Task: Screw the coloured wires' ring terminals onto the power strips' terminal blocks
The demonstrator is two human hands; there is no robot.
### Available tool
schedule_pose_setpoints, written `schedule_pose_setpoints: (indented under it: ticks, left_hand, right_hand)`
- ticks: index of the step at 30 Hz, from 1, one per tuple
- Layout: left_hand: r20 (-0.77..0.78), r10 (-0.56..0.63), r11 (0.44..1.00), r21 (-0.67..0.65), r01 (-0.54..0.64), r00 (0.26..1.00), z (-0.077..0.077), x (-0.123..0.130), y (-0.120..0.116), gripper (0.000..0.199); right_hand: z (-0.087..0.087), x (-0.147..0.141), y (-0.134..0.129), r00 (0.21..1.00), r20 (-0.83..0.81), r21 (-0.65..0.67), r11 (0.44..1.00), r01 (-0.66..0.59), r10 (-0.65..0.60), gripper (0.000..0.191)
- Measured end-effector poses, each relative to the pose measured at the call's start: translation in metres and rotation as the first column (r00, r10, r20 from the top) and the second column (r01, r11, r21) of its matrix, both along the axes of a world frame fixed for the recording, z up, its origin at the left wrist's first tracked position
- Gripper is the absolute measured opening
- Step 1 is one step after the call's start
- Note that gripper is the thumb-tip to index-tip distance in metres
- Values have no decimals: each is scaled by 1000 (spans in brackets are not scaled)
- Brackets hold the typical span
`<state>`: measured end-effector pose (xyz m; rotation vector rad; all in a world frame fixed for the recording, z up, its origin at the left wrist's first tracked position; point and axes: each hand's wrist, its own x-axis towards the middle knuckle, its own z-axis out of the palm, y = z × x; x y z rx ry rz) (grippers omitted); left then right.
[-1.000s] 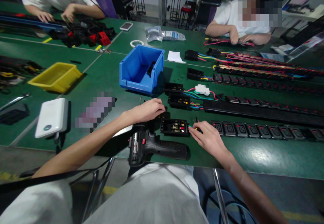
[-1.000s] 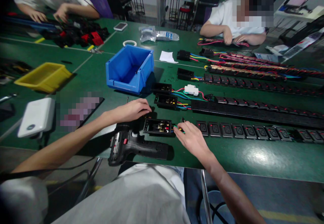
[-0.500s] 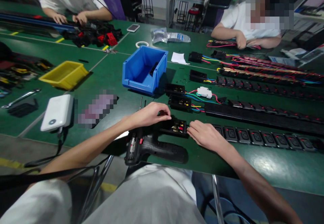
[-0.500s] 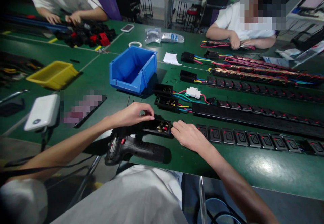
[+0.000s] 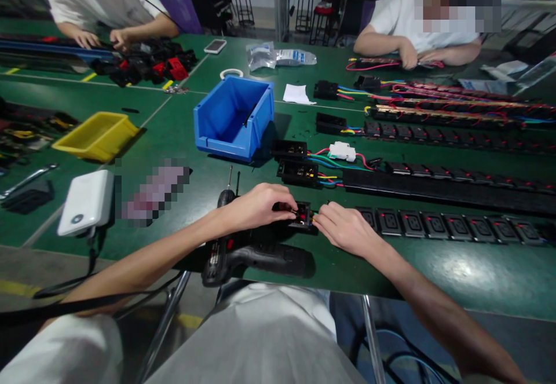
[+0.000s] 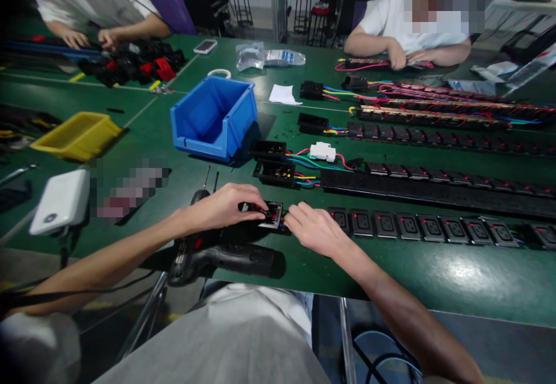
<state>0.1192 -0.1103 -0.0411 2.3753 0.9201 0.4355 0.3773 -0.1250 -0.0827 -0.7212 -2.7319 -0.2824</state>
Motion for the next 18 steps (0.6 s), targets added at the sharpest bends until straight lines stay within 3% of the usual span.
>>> schedule_pose_setpoints:
  ticks: [10,18]
  left_hand:
    - [-244,-114,988,76,136,963,4,13,7,22]
    - [-278,-211,971,52,234,937,14,12,6,25]
  right_hand:
    - [1,1,-1,1000,14,-39,999,-4,4,16]
    - [1,2,-1,1000,-1,-62,998,-4,4,20]
